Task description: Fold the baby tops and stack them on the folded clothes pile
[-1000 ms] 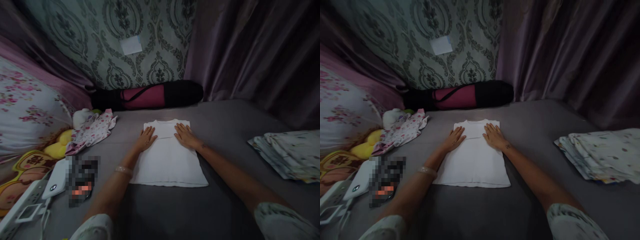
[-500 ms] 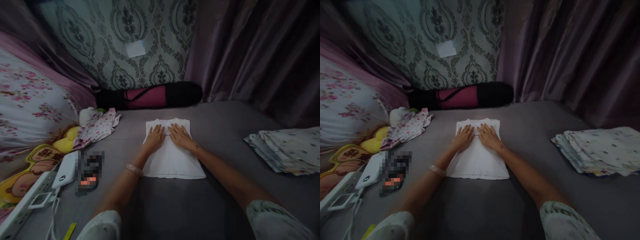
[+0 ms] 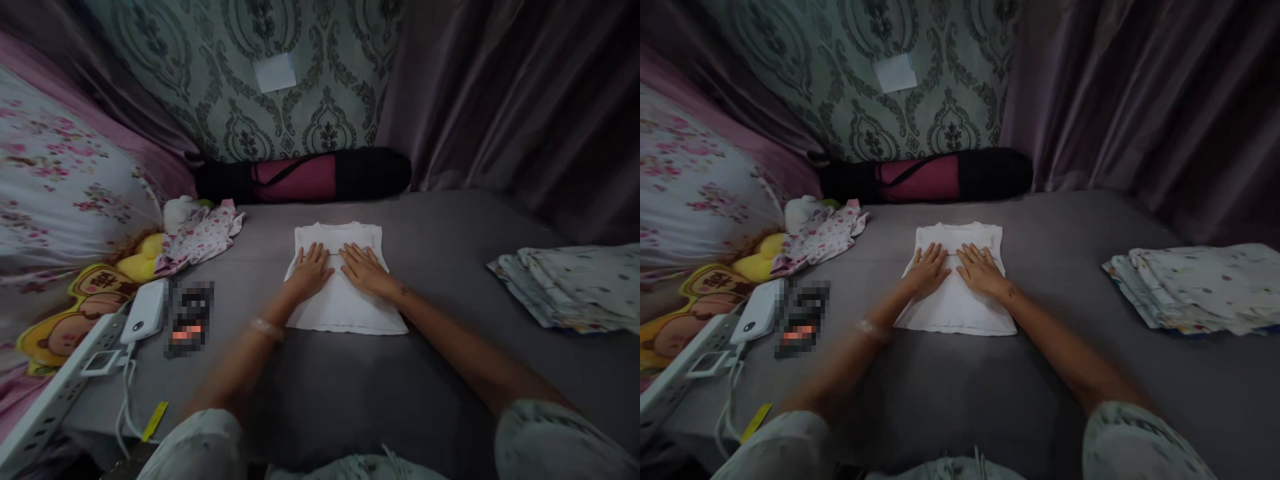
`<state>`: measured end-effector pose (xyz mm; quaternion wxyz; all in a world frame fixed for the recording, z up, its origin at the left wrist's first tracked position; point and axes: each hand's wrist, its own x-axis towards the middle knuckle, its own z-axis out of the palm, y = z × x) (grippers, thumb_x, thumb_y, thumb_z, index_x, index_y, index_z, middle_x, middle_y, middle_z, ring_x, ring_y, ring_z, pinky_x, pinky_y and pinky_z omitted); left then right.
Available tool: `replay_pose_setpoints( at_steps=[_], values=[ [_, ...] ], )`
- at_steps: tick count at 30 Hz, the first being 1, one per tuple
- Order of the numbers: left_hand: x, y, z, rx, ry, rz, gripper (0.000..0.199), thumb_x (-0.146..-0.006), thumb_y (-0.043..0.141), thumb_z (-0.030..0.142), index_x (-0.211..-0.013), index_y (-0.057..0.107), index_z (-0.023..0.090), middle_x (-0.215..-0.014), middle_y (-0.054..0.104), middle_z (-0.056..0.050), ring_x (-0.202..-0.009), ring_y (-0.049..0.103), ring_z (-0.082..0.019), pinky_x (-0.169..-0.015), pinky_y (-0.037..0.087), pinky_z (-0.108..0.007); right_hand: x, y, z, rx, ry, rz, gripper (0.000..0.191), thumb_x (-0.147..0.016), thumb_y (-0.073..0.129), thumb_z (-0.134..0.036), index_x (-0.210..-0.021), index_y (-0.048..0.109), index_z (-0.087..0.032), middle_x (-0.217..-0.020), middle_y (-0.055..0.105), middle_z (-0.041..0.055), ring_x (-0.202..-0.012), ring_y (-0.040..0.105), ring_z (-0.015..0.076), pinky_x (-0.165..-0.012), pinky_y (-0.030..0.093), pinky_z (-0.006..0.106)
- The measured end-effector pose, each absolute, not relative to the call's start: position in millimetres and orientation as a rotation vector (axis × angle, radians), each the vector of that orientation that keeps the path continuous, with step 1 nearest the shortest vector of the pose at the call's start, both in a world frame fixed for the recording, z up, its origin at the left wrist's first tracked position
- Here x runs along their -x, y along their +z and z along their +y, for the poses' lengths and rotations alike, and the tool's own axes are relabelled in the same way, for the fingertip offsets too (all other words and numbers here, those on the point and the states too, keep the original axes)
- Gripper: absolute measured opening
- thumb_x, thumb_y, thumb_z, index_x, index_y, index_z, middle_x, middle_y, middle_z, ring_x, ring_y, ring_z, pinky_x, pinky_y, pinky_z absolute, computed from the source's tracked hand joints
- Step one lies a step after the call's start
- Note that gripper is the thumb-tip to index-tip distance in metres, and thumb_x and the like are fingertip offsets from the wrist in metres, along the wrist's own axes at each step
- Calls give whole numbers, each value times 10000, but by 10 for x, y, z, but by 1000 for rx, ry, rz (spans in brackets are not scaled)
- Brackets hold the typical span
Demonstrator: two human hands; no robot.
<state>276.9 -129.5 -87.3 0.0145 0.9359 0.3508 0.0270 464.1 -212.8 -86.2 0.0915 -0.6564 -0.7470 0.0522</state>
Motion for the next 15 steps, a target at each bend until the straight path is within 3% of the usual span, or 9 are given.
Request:
replay_pose_setpoints(
  at_steps=[2, 6, 15],
  values=[
    [-2557, -866, -1442, -2932, 94, 1066, 656, -956, 216, 540, -1483, 289, 157, -1581, 182, -111, -1468, 88, -271, -1183, 48, -514, -4634, -849, -2401, 1877, 149, -2264, 578, -993, 207, -449, -1503, 287, -190, -1572, 192, 78, -1452, 109, 236, -1170, 85, 491],
    [-2212, -923, -1645, -2860, -9, 1039, 680, -956, 170, 567, -1498, 248, 164, -1577, 198, -107, -1464, 127, -249, -1186, 92, -493, -4596, -864, -2806, 1811, 175, -2342, 575, -994, 223, -467, -1501, 294, -205, -1570, 195, 79, -1448, 129, 240, -1173, 98, 487],
    [-2209, -900, -1688, -2859, -57, 1072, 649, -972, 181, 522, -1499, 244, 147, -1576, 189, -120, -1462, 132, -246, -1185, 113, -495, -4591, -906, -2809, 1831, 159, -2343, 559, -991, 248, -442, -1492, 317, -202, -1565, 208, 79, -1444, 143, 259, -1173, 90, 506]
  ],
)
